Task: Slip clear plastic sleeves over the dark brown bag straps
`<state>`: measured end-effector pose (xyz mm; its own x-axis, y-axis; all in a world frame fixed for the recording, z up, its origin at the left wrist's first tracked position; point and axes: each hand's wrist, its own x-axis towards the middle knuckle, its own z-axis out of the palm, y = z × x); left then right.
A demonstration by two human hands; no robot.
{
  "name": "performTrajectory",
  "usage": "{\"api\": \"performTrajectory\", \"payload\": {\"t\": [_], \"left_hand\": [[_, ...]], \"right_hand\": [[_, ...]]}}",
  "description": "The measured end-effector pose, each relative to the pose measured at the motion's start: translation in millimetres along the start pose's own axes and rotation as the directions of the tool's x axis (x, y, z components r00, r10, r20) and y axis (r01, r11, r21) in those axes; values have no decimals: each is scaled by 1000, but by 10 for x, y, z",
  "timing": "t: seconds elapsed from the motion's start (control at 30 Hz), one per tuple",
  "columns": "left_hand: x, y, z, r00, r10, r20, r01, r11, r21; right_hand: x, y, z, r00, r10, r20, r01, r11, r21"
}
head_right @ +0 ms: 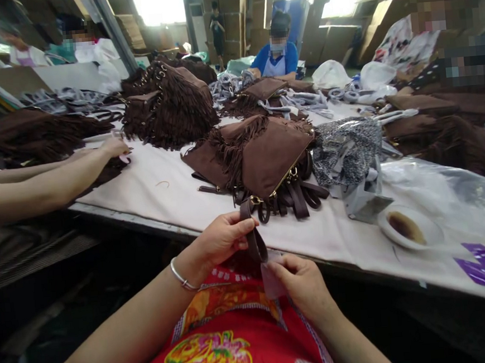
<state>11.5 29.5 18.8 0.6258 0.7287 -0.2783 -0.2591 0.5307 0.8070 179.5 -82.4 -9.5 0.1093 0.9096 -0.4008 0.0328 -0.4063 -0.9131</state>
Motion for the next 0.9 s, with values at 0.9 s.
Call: {"api": "performTrajectory", "payload": {"t": [0.9], "left_hand": [[-128, -327, 518, 992, 88, -89, -54, 942, 331]], "right_hand": [[-449, 286, -387, 999, -36, -12, 35, 997, -66]]}}
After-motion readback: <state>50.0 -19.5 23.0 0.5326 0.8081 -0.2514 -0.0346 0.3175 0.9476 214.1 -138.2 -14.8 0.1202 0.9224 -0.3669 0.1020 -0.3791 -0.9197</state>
